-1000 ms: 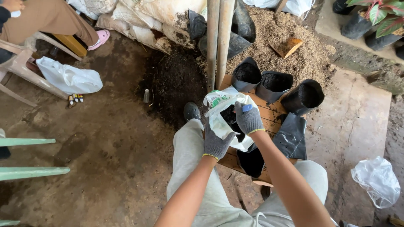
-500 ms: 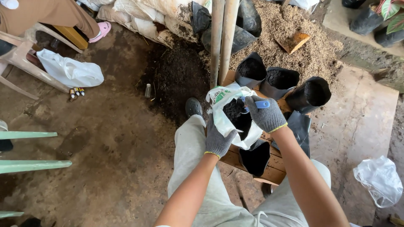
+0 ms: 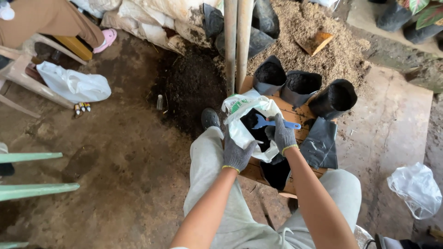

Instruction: Filling small black nursery bags with soil using a hand trowel from a larger bag of soil.

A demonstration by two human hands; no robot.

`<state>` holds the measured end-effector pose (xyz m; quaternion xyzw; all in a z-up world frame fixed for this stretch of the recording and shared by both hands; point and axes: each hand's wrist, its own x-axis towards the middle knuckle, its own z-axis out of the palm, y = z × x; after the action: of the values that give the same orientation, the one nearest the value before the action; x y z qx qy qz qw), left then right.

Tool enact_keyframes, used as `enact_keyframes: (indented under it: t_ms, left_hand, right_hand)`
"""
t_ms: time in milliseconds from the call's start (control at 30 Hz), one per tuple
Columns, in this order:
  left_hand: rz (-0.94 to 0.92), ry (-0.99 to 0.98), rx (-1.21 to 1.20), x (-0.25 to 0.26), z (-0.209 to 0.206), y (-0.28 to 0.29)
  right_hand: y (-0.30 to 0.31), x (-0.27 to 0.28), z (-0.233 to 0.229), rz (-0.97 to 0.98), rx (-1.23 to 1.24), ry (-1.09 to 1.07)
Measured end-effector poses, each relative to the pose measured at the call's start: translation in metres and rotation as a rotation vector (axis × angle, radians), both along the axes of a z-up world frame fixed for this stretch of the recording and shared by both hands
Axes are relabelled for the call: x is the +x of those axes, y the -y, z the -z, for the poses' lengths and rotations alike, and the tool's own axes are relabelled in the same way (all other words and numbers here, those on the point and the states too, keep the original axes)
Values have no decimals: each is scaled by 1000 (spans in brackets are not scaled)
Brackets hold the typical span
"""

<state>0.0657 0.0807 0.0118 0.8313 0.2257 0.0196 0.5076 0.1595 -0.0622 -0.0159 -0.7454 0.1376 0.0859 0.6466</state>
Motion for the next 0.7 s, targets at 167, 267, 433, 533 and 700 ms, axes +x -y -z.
enact_keyframes:
  t_ms: [167, 267, 433, 533, 700]
  left_hand:
    - [-8, 56, 0, -1, 18, 0]
    - [-16, 100, 45, 0, 17, 2]
    - [9, 118, 36, -8, -2, 2]
    - [-2, 104, 12, -6, 7, -2]
    - [64, 38, -68, -16, -8, -10]
  right_hand:
    - [26, -4, -12, -115, -147, 121]
    - [39, 1, -17, -168, -138, 142]
    - [48, -7, -19, -164, -106, 134]
    - [51, -5, -17, -101, -50, 146]
    - [63, -35, -48, 70, 62, 120]
